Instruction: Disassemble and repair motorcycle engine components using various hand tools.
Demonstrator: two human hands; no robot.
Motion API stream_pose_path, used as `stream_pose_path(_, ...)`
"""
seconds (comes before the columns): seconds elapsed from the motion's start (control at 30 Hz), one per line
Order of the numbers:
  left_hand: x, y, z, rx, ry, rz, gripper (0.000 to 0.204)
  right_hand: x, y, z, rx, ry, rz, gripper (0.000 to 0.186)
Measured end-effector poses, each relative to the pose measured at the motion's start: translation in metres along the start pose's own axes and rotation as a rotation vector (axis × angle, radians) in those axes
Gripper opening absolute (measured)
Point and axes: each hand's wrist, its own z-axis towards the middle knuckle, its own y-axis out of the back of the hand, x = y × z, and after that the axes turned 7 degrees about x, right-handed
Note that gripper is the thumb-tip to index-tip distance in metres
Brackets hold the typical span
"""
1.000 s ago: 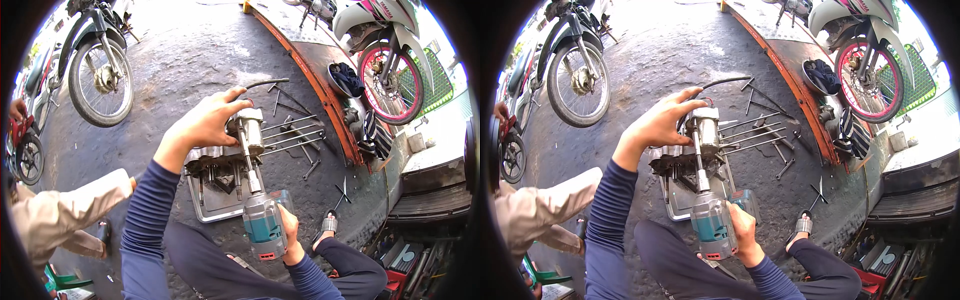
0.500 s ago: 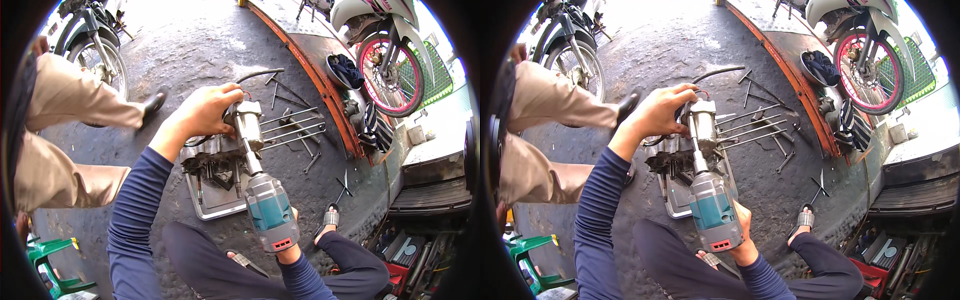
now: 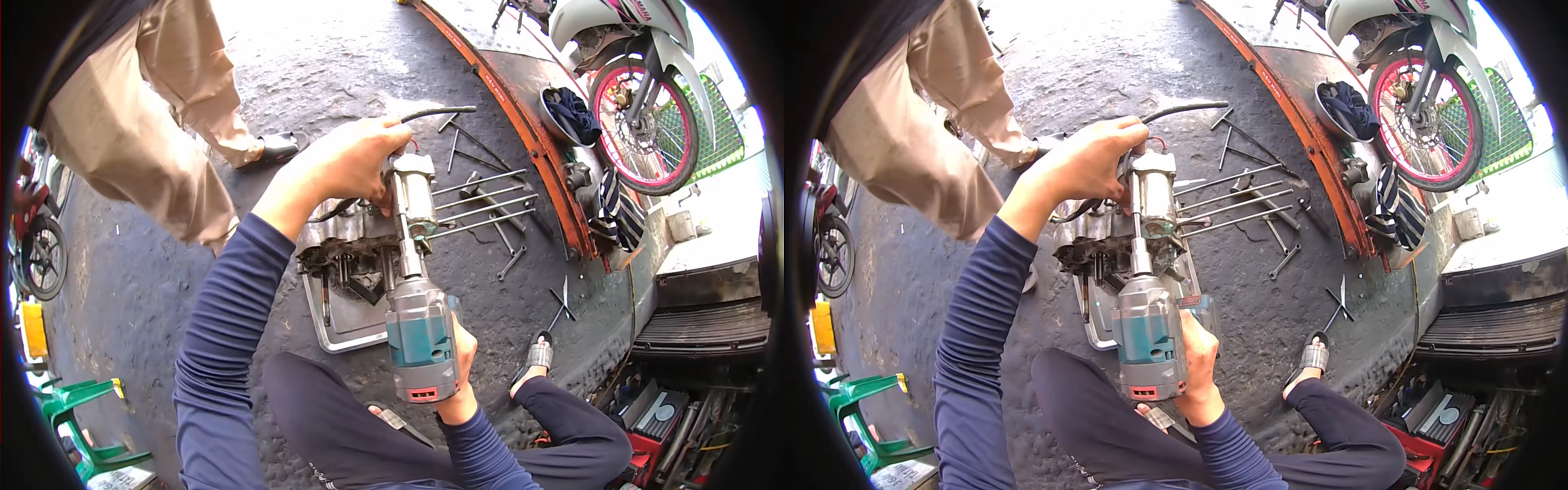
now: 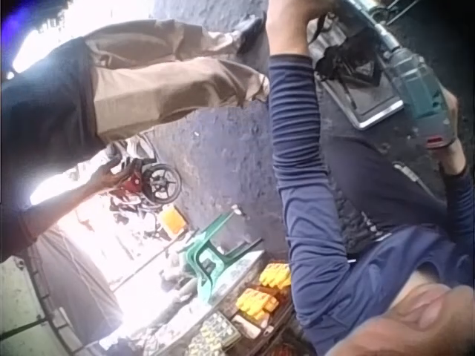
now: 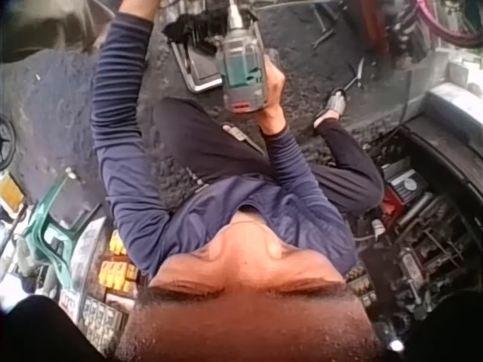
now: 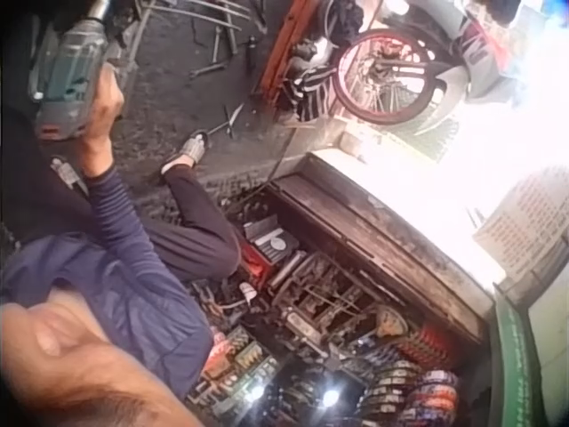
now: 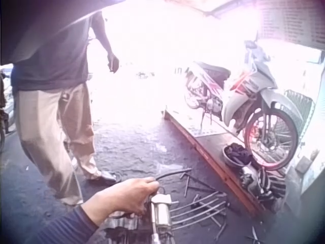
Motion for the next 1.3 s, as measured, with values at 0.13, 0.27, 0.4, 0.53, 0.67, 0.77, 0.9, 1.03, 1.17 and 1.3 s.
stream_pose_path(0.13, 0.0, 0.001, -0.001, -0.02, -0.02, -0.016, 0.062, -0.002, -0.001, 0.0, 0.002, -0.002, -0.016, 0.04)
stream_pose_path(0.27, 0.0, -0.001, -0.002, -0.015, -0.003, -0.02, 0.064, -0.002, -0.001, 0.001, 0.014, -0.033, 0.005, 0.041)
stream_pose_path(0.4, 0.002, -0.002, -0.001, 0.014, 0.018, -0.009, 0.07, 0.001, 0.003, 0.002, 0.007, -0.005, -0.019, 0.044)
stream_pose_path(0.53, -0.003, 0.001, -0.006, 0.041, 0.055, -0.065, 0.074, 0.003, 0.006, 0.004, 0.027, 0.017, -0.004, 0.048)
stream_pose_path(0.67, -0.02, -0.006, -0.035, -0.086, 0.051, 0.08, 0.08, -0.003, 0.006, 0.007, 0.022, 0.069, -0.047, 0.051)
stream_pose_path(0.77, -0.04, -0.027, -0.066, -0.245, -0.057, 0.385, 0.058, -0.013, 0.005, 0.008, -0.01, 0.158, -0.037, 0.051)
stream_pose_path(0.9, -0.062, -0.044, -0.078, -0.398, -0.042, 0.391, 0.04, -0.022, 0.008, -0.006, -0.033, 0.145, -0.028, 0.048)
stream_pose_path(1.03, -0.084, -0.041, -0.069, -0.335, -0.213, 0.386, 0.058, -0.032, 0.015, -0.035, -0.15, 0.219, -0.018, 0.044)
stream_pose_path(1.17, -0.076, -0.025, -0.037, -0.143, 0.063, 0.269, 0.128, -0.051, 0.021, -0.055, -0.127, 0.12, 0.011, 0.067)
stream_pose_path(1.3, -0.06, -0.019, -0.013, 0.045, 0.138, 0.17, 0.123, -0.066, 0.013, -0.056, -0.087, -0.008, 0.123, 0.044)
